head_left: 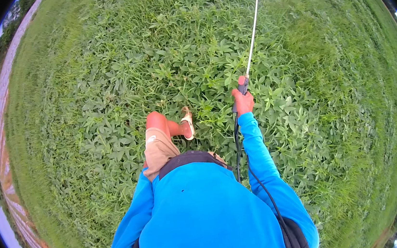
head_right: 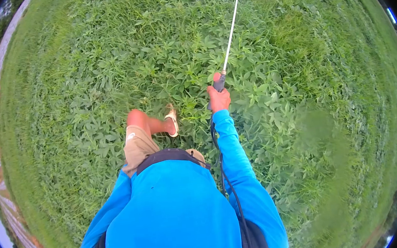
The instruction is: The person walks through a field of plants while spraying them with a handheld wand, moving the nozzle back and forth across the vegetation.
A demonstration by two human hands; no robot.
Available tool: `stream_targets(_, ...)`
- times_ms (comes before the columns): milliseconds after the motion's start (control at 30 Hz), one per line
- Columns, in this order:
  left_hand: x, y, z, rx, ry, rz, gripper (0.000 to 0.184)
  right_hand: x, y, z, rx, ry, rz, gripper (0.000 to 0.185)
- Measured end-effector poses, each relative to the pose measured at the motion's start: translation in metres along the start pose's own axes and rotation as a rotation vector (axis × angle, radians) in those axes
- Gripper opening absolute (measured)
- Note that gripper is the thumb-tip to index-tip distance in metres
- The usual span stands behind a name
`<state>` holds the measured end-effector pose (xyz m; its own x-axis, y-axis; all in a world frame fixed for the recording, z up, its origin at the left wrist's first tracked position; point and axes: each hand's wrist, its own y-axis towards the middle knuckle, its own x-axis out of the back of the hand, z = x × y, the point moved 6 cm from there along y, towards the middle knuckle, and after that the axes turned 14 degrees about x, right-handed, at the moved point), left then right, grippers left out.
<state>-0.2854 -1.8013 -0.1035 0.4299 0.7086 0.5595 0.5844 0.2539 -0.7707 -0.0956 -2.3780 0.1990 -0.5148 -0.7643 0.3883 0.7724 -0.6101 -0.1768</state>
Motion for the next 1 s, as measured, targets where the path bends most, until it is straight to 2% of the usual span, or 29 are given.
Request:
stream_targets(167,-0.007,0.014,-0.035,-0.028,0.021,0.063,0.037,-0.003,0.020,-0.021,-0.018,0.103,-0.040,0.039)
stream_targets(233,-0.010,0.033,-0.047,-0.056,0.021,0.077,0.037,-0.014,0.021,-0.017,-0.036,0.317,0.032,0.026)
stream_targets(267,-0.009,0.038,-0.056,-0.068,0.012,0.083,0.037,-0.016,0.020,-0.009,-0.029,0.307,0.050,0.026)
stream_targets(333,-0.006,0.052,-0.072,-0.091,-0.017,0.094,0.038,-0.041,0.008,0.006,-0.253,0.633,0.315,0.020)
stream_targets(367,-0.004,0.061,-0.078,-0.096,-0.039,0.108,0.038,-0.049,0.010,0.013,-0.249,0.617,0.360,0.020)
stream_targets(433,0.002,0.081,-0.091,-0.103,-0.090,0.140,0.038,-0.074,0.010,0.023,-0.360,0.794,0.503,0.018)
stream_targets(467,0.017,0.061,-0.126,-0.147,-0.071,0.118,0.038,-0.086,0.014,0.028,-0.362,0.779,0.544,0.018)
stream_targets(500,0.028,0.050,-0.148,-0.013,-0.081,0.132,0.039,-0.103,0.015,0.034,-0.432,0.877,0.640,0.017)
stream_targets(533,0.031,0.057,-0.163,-0.047,-0.037,0.130,0.037,-0.120,0.017,0.042,-0.507,0.975,0.732,0.016)
stream_targets(700,0.036,0.128,-0.205,-0.020,0.007,0.078,0.036,-0.220,0.037,0.085,-0.748,0.990,1.075,0.011)
stream_targets(767,0.051,0.138,-0.235,0.045,-0.030,0.175,0.034,-0.266,0.046,0.108,-0.778,0.918,1.156,0.013)
stream_targets(800,0.037,0.165,-0.237,-0.666,0.346,-0.248,0.031,-0.291,0.050,0.117,-0.829,0.897,1.223,0.013)
stream_targets(833,0.061,0.153,-0.267,-0.641,0.329,-0.253,0.031,-0.316,0.053,0.131,-0.877,0.877,1.290,0.014)
stream_targets(900,0.093,0.150,-0.292,0.241,-0.352,0.249,0.029,-0.363,0.059,0.160,-0.975,0.819,1.407,0.015)
stream_targets(933,0.103,0.157,-0.304,0.145,-0.441,0.240,0.029,-0.387,0.061,0.172,-1.028,0.813,1.471,0.015)
stream_targets(1000,0.123,0.171,-0.327,0.185,-0.502,0.194,0.030,-0.433,0.062,0.198,-1.106,0.799,1.593,0.016)
